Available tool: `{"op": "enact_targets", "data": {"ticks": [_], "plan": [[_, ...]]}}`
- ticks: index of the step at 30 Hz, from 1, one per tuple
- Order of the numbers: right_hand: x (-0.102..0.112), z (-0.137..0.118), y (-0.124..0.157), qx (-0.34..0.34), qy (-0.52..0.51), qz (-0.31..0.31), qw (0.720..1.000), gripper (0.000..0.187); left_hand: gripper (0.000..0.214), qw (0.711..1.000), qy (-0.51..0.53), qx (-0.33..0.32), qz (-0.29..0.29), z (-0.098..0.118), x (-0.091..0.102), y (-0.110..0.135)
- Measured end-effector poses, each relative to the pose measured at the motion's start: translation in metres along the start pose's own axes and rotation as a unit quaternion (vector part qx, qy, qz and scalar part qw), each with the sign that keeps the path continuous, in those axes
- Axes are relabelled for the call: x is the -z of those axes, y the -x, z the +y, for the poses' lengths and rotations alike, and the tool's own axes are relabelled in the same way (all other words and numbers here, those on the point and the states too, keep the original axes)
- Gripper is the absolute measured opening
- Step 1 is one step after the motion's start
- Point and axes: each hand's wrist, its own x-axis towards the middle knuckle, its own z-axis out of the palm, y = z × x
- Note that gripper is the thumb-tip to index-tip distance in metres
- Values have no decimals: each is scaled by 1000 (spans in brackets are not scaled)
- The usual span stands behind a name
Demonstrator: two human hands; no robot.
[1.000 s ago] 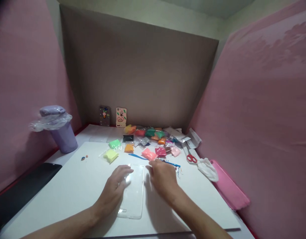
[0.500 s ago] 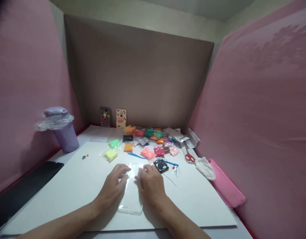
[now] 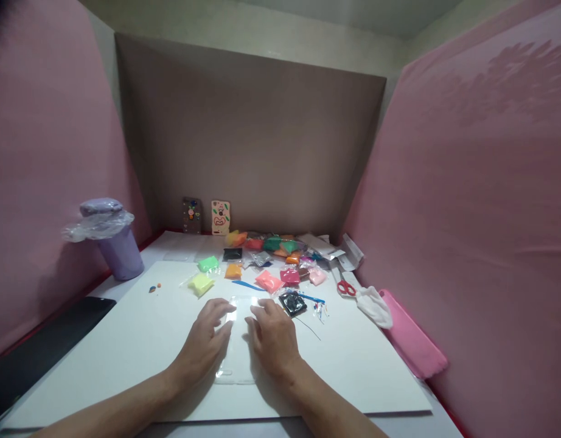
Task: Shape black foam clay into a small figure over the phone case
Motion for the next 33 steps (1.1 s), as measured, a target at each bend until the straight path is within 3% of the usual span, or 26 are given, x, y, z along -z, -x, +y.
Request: {"op": "enact_targets", "data": {"ticks": [9,21,27,33], "plan": [[1,-2,0,-6,-18,14,1000,19,25,1000,-9,-24,-1,5,4,0],[0,1,1,-9,-48,31,998,21,26,1000,-17,-17,-5,4,4,1],[1,1,1,-29,-44,38,998,20,28,997,-68,12,-16,7,4,2],[0,2,1,-27,-63,36,997,20,28,999,-43,3,-29,8,6,2]]}}
